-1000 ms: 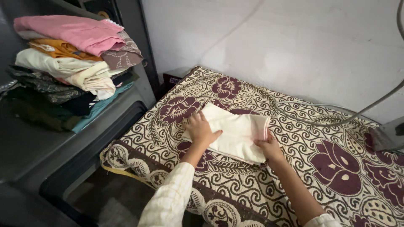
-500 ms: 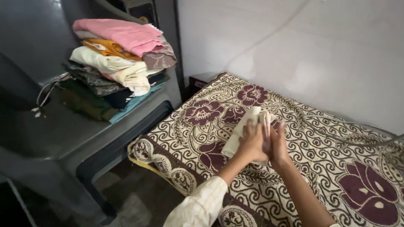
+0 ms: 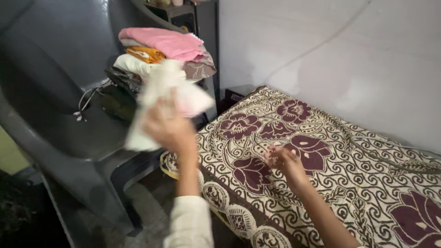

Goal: The person unfolds a pink garment on a patterned ironing board and smooths it out by hand. They then use a green electric iron to press the fabric, moving the iron back and forth across the surface to remove wrinkles.

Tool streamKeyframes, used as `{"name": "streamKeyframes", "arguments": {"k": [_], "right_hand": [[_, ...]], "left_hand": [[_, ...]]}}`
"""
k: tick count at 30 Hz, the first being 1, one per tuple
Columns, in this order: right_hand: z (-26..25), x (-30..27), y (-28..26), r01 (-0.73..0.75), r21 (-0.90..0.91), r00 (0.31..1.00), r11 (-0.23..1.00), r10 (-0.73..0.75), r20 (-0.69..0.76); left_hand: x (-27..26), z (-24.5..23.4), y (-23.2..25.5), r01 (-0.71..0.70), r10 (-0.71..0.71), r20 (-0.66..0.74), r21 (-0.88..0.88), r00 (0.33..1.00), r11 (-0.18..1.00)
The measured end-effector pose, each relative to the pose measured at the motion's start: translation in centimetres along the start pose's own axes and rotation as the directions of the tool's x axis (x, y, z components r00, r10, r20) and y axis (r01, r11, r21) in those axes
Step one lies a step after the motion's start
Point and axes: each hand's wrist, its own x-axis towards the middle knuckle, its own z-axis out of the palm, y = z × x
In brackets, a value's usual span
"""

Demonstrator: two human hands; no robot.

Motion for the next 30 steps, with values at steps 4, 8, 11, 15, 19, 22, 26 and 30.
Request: {"name": "streamKeyframes", "arguments": {"k": [4, 8, 11, 15, 19, 22, 26, 30], "right_hand": [[-2.2, 0.6, 2.1, -0.040, -0.001, 0.999, 0.999, 0.040, 0.012], [-3.7, 0.5, 3.3, -0.075, -0.044, 0.997, 0.996, 0.074, -0.032], [-4.8, 0.6, 3.5, -0.035, -0.053, 0.998, 0.998, 0.032, -0.054], [-7.1, 0.2, 3.4, 0.003, 0.015, 0.997, 1.000, -0.002, -0.078], [-9.1, -2.1, 2.2, -0.029, -0.076, 0.986, 0.997, 0.016, -0.168], [-9.7, -3.5, 1.5, -0.098, -0.143, 0.970, 0.985, 0.062, -0.234], [-9.0, -4.2, 0.8, -0.106, -0.080, 0.969, 0.991, 0.085, -0.234], [-8.8, -4.2, -0.5, -0.110, 0.403, 0.984, 0.908, 0.156, -0.083]], "left_hand": [[3.4, -0.7, -6.6, 0.135, -0.148, 0.056, 0.193, 0.987, 0.972], [4.4, 2.2, -7.8, 0.035, -0.072, 0.319, 0.119, 0.945, 0.992], [5.2, 5.2, -4.5, -0.178, 0.219, 0.154, -0.244, 0.963, 0.953], [8.0, 10.3, 0.2, -0.293, 0.311, 0.079, -0.179, 0.947, 0.939], [9.2, 14.7, 3.3, -0.157, 0.094, 0.531, 0.076, 0.842, 0.985], [8.7, 14.0, 4.8, -0.147, 0.165, 0.331, -0.079, 0.929, 0.986], [4.6, 8.8, 11.0, -0.363, 0.373, -0.094, -0.529, 0.923, 0.767], [-5.4, -0.3, 19.9, -0.413, 0.617, -0.101, -0.824, 0.780, 0.387]]}}
